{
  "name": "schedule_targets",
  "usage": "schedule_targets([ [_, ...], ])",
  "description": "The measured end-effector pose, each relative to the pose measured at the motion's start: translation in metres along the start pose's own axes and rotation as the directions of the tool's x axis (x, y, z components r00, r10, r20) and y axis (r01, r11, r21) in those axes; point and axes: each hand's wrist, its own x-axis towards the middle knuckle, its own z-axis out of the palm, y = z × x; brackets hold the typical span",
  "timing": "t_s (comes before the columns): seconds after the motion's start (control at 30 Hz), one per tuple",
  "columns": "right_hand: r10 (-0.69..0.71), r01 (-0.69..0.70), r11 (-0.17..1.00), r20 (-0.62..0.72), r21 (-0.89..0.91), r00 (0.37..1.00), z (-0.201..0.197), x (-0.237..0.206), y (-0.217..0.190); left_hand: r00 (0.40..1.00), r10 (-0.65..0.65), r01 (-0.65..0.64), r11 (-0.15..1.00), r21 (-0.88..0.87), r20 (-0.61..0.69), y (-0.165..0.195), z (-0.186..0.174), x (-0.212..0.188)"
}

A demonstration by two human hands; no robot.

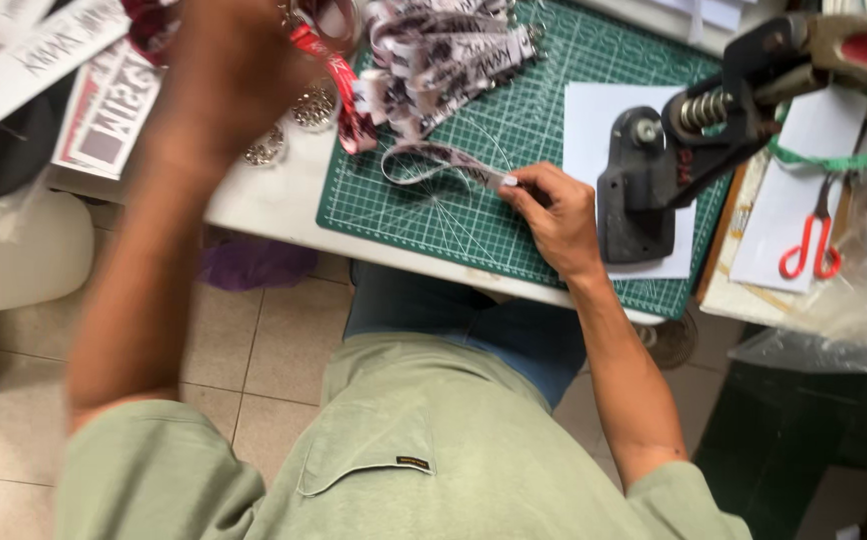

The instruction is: The person assembles lanyard keychains by threading printed fabric strips through metal rings and attaching lobster clasps. They repeatedly pick up strips and hardware, fold the fabric ends, insert metal pieces, and use a manual press to crimp the connections. Completed keychains are placed on the table.

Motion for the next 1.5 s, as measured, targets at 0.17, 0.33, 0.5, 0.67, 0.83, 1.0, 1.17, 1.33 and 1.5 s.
schedule_targets([
  [0.17,0.053,-0.054,0.998,0.021,0.045,0.998,-0.002,-0.012,0.001,0.938,0.301,-0.27,0.946,-0.178,0.174,0.097,0.091,-0.022],
  [0.33,0.085,-0.089,0.975,0.03,0.205,0.996,-0.003,-0.016,0.008,0.94,0.212,-0.152,0.962,-0.227,0.267,0.117,0.1,-0.024],
  [0.5,0.092,-0.115,0.9,0.076,0.42,0.993,-0.005,-0.014,0.014,0.96,0.122,-0.038,0.948,-0.316,0.251,0.119,0.095,-0.029],
  [0.67,0.147,-0.206,0.808,0.149,0.553,0.978,-0.013,-0.019,0.009,0.939,-0.034,0.176,0.903,-0.391,0.343,0.125,0.085,-0.032],
  [0.83,0.158,-0.192,0.861,0.112,0.472,0.981,-0.023,-0.024,-0.006,0.922,-0.028,0.221,0.857,-0.466,0.385,0.133,0.077,-0.029],
  [1.0,0.155,-0.183,0.873,0.098,0.452,0.983,-0.039,-0.032,-0.023,0.911,-0.018,0.258,0.804,-0.535,0.413,0.137,0.076,-0.03],
  [1.17,0.226,-0.26,0.857,0.128,0.445,0.966,-0.049,-0.035,-0.035,0.787,-0.045,0.477,0.677,-0.56,0.615,0.135,0.08,-0.026],
  [1.33,0.283,-0.294,0.853,0.092,0.432,0.955,-0.055,-0.041,-0.033,0.808,-0.046,0.428,0.731,-0.531,0.587,0.143,0.089,-0.026],
  [1.5,0.311,-0.305,0.882,0.042,0.36,0.949,-0.063,-0.056,-0.02,0.894,-0.027,0.265,0.836,-0.48,0.446,0.158,0.113,-0.023],
])
